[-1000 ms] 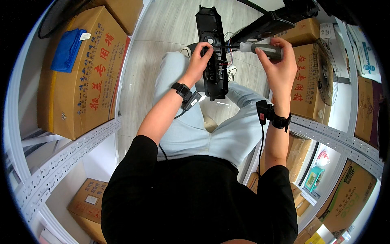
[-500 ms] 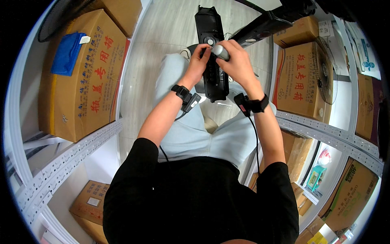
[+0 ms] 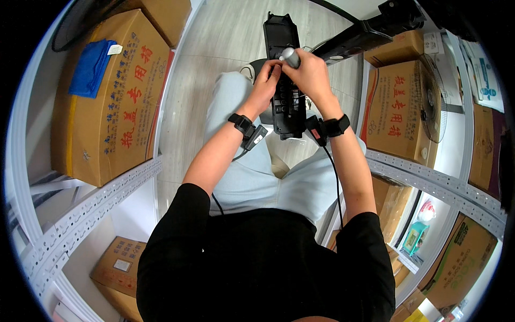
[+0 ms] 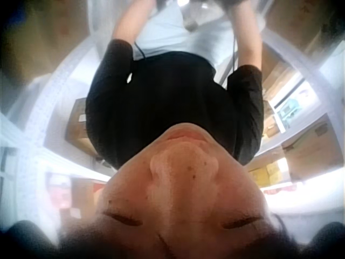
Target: The person sits on the floor and uses a screwdriver to remove screws from a fan's control box and base. They manipulate internal wires and components, then reassemble the parts.
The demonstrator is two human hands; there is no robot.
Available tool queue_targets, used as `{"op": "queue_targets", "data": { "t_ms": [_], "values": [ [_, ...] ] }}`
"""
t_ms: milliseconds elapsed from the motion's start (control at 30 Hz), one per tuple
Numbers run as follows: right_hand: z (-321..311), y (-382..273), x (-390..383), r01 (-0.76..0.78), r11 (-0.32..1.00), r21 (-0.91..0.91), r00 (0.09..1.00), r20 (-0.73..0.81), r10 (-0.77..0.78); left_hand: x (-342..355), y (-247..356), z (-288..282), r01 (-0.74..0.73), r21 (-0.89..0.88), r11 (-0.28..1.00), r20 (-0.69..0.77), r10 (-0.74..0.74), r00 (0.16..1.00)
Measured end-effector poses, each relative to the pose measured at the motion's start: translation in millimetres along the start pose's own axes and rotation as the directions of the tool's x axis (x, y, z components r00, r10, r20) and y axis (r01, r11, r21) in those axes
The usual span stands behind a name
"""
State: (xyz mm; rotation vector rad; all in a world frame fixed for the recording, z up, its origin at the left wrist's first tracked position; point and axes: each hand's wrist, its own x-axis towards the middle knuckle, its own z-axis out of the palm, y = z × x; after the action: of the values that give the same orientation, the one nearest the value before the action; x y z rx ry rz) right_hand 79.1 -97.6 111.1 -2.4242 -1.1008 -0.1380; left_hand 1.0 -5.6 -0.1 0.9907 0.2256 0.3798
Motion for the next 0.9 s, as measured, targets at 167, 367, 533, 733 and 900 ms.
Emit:
{"op": "queue_targets", "data": {
  "t_ms": [167,367,533,733,900],
  "values": [
    [5,-4,34,-0.177,0.984,0.015,0.982,-0.062,0.178,-1,5,-3,0.011,0.026,1.0,0.06,-0.013,0.998],
    [-3,-1,31,-0.119,0.975,0.188,0.97,-0.187,0.154,-4,12,-4,0.025,-0.022,0.999,0.083,-0.023,0.996],
    [-34,10,-20,-0.273,0.926,0.26,0.959,-0.002,0.284,-2,13,-6,0.02,-0.085,0.996,0.077,-0.014,0.997],
    [-32,19,-70,-0.423,0.89,0.17,0.897,0.217,0.385,-3,15,-2,0.006,-0.268,0.963,0.004,-0.005,1.0],
    [-6,23,-80,-0.496,0.85,0.177,0.847,0.314,0.429,9,-6,-18,0.101,-0.24,0.965,-0.045,-0.115,0.992]
  ]
}}
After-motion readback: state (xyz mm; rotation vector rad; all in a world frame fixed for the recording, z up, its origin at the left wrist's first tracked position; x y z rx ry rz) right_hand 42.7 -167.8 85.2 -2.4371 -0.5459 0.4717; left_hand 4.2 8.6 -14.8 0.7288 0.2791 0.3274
